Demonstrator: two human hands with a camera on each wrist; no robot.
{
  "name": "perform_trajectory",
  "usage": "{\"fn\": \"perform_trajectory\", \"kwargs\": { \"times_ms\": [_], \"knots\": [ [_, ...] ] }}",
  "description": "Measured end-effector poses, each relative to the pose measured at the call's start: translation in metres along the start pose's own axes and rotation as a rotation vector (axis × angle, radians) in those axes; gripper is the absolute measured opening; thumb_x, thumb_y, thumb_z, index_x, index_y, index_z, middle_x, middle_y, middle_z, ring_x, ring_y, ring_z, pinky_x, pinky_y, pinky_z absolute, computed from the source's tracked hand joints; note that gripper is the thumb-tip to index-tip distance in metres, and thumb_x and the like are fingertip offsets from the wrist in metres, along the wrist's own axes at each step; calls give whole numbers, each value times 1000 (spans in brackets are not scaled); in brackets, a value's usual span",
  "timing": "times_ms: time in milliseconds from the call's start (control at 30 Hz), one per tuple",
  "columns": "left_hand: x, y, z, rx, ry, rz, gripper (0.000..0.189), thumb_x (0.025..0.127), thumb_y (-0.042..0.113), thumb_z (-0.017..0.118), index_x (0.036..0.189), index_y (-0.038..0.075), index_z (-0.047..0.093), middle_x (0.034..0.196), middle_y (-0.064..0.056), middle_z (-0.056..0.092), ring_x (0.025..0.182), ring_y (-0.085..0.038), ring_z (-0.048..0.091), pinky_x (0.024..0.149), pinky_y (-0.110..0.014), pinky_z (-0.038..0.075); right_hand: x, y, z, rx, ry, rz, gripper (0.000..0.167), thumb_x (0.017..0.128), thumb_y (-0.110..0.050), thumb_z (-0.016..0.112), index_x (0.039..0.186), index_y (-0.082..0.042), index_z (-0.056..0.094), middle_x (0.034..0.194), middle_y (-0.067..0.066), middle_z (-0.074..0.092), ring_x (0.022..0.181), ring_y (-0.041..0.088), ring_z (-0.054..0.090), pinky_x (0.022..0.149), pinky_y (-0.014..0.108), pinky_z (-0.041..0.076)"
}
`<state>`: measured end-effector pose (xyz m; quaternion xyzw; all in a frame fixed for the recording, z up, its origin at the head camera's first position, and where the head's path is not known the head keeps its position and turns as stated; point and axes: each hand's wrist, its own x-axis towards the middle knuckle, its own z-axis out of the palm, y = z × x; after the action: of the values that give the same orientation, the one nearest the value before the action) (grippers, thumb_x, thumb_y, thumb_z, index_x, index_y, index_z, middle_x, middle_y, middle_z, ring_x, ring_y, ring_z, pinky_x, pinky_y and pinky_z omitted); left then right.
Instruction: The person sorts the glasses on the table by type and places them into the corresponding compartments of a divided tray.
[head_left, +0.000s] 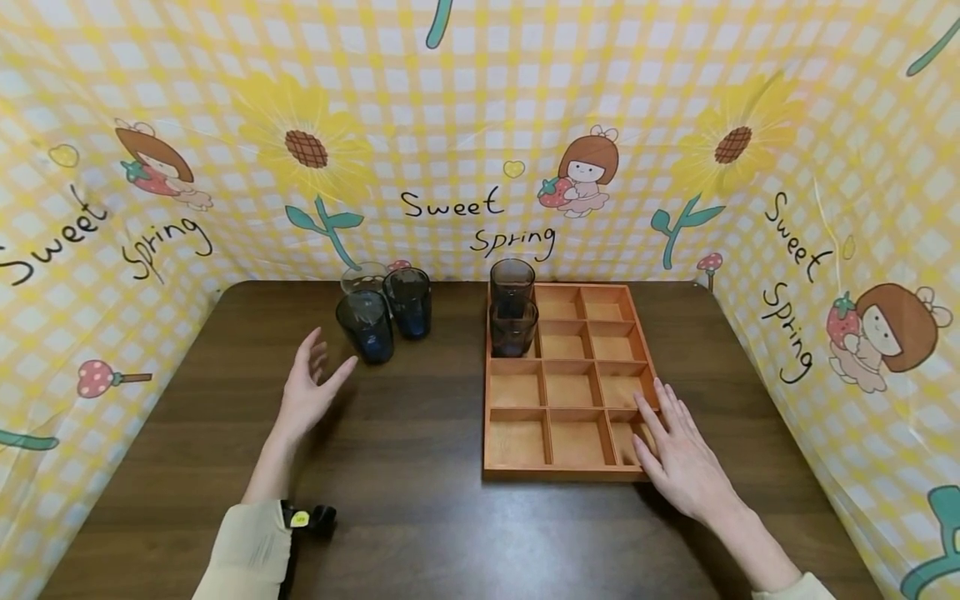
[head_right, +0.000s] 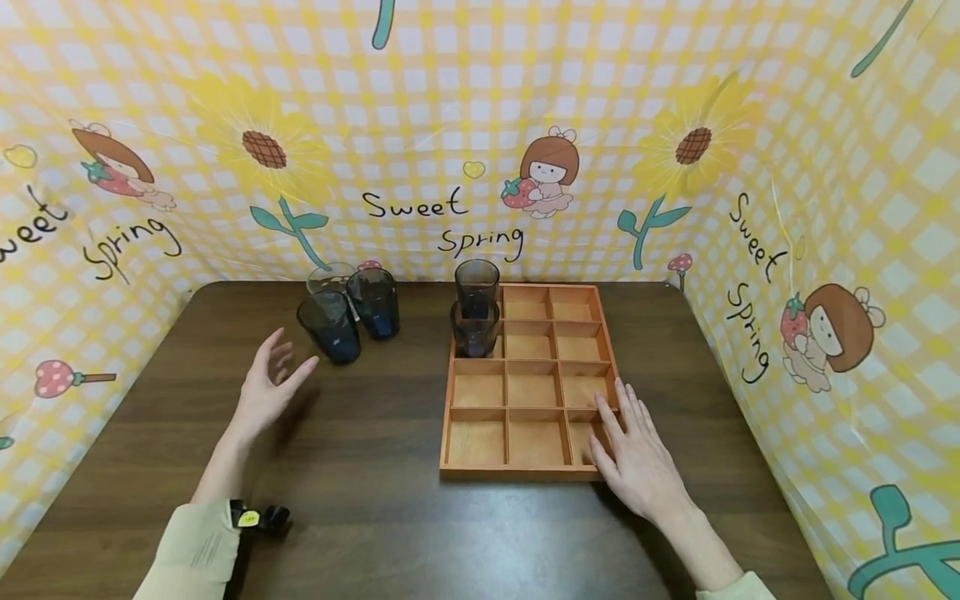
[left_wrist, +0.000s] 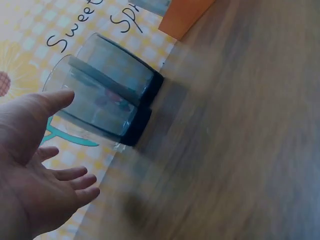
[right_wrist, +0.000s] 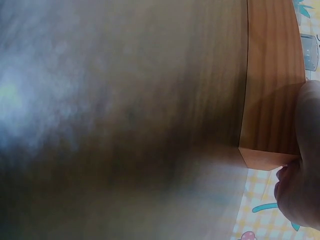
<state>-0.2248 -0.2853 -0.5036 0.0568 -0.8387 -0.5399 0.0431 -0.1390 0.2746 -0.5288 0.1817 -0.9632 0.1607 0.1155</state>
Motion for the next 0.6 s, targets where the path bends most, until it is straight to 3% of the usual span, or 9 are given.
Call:
{"fn": "perform_trajectory", "kwargs": {
  "times_ms": [133,367,600],
  "knots": [
    [10,0,8,-144,-12,-5,104,104,21,78,179,21,6,180,-26,24,169,-42,26,139,-57,22,0,0,0,-2,-1,-1,66,109,-24,64,168,-3,42,177,33,26,162,54,32,137,20,-9],
    [32,2,24,-251,-34,14,111,100,8,80,179,23,3,180,-22,27,169,-35,28,141,-49,20,0,0,0,0,-5,10,66,110,-25,63,169,-4,41,178,32,26,162,54,32,139,25,-4],
    [44,7,40,-303,57,-12,96,96,4,84,172,17,26,159,-13,52,144,-16,53,129,-35,40,-1,0,0,-1,-2,5,66,110,-25,63,168,-3,42,178,32,26,162,54,33,135,18,-9]
  ]
}}
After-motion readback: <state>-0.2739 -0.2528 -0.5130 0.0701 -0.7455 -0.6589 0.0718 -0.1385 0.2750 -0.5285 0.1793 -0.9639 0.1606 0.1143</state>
